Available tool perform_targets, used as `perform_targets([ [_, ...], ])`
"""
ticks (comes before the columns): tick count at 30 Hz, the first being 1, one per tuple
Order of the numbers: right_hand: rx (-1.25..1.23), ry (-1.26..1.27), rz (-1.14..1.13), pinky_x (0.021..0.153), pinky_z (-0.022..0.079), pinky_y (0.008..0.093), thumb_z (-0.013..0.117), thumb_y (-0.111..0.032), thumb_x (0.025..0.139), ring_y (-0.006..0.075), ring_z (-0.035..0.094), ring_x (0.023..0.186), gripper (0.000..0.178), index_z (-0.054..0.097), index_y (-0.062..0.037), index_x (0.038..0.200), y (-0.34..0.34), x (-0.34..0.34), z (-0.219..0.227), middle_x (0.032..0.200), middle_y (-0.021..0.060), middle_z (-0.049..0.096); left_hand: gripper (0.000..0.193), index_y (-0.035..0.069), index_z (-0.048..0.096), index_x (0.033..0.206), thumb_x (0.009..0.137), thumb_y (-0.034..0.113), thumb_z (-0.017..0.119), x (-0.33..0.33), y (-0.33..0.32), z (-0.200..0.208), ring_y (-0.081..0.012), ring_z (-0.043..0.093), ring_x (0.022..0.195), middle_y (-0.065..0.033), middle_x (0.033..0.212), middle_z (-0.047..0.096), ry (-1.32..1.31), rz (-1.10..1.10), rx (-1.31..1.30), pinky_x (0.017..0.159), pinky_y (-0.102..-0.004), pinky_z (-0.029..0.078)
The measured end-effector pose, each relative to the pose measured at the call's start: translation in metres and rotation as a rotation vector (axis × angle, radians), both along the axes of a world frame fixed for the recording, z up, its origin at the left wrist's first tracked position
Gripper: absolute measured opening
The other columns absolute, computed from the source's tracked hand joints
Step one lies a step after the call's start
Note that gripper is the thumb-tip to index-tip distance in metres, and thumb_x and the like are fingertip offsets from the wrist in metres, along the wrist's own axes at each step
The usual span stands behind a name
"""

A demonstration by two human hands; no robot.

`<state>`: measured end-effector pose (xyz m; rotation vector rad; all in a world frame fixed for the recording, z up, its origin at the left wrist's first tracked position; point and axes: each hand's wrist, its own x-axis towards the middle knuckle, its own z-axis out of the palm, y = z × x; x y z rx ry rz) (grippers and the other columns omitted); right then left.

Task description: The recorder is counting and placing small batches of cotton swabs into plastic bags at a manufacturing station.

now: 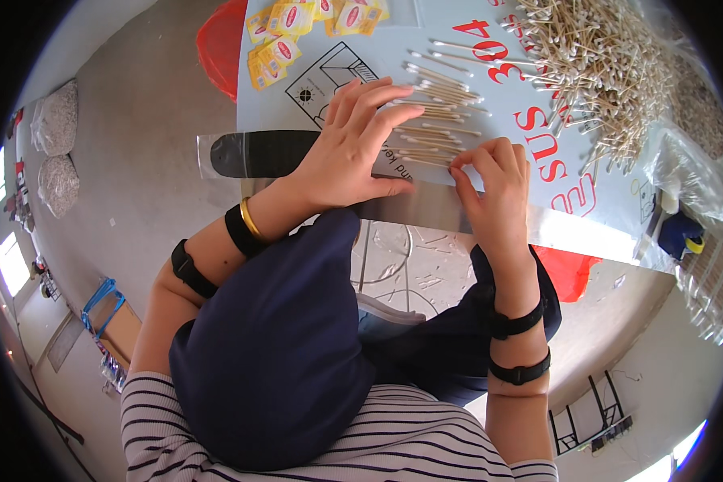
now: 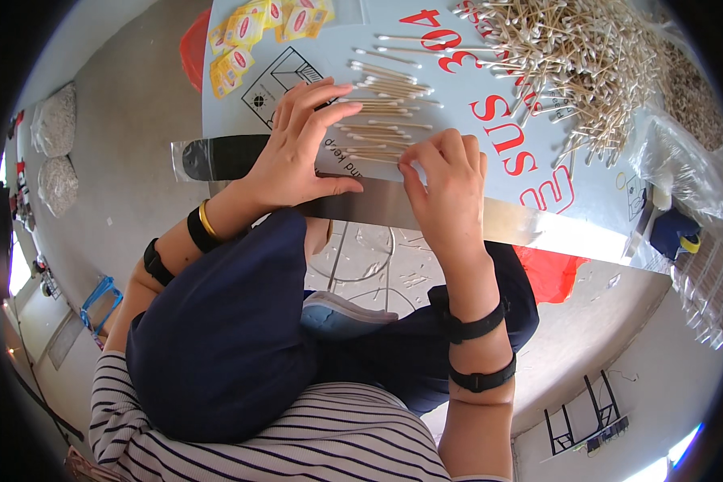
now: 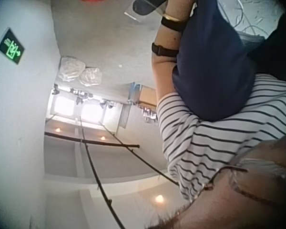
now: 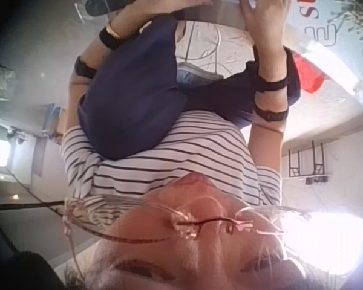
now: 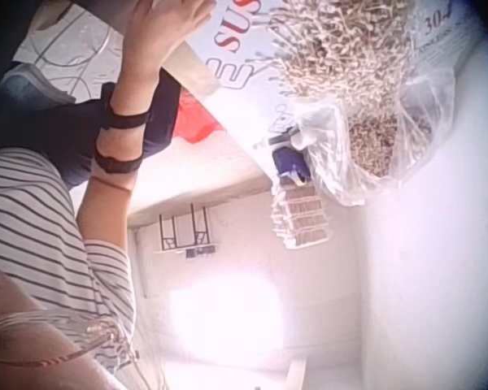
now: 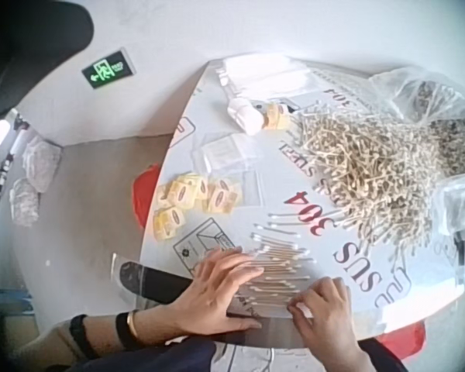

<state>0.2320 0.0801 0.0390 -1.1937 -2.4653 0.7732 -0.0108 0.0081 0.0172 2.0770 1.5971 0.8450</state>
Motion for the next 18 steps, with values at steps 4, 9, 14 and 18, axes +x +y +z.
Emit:
perform_targets([
  [4,0.018,-0.07,-0.02,0.097,0.044,0.0449,0.085,-0.007,0.078,0.0286,0.057,0.109,0.036,0.071,-0.0144,0.11,-0.007,-0.005,0.002,0.113,0.005,0.06,0.101,0.013,0.046,0.152,0.069,0.041,0.096,-0.005,-0.009,-0.006,-0.0387,0.04,0.147,-0.0122,0.156,0.044,-0.002,0.001,0.005,0.125,-0.061,0.028],
  [9,0.1,-0.09,0.056,0.124,0.029,0.0537,0.082,-0.027,0.086,0.035,0.038,0.151,0.077,0.049,-0.0078,0.153,-0.039,-0.024,-0.001,0.16,0.0133,0.043,0.105,0.006,0.038,0.161,0.081,0.056,0.084,-0.01,-0.016,-0.005,-0.0439,0.034,0.155,-0.018,0.165,0.038,-0.002,0.054,-0.007,0.127,-0.0602,0.026],
  [14,0.117,-0.22,0.06,0.132,0.014,0.0573,0.063,-0.06,0.097,0.0339,0.019,0.165,0.097,0.031,0.0008,0.166,-0.032,-0.034,-0.027,0.176,0.018,0.023,0.106,0.0,0.031,0.165,0.089,0.062,0.074,-0.009,-0.023,-0.003,-0.0461,0.027,0.159,-0.0211,0.172,0.028,0.176,0.035,-0.059,0.129,-0.0581,0.022],
  [18,0.193,-0.235,0.044,0.132,0.013,0.0574,0.061,-0.064,0.096,0.034,0.019,0.164,0.1,0.03,0.0,0.166,-0.022,-0.044,-0.031,0.176,0.0175,0.023,0.11,0.001,0.024,0.168,0.092,0.067,0.068,-0.013,-0.031,-0.013,-0.0456,0.025,0.16,-0.0206,0.175,0.023,0.309,0.075,-0.064,0.131,-0.0578,0.017],
])
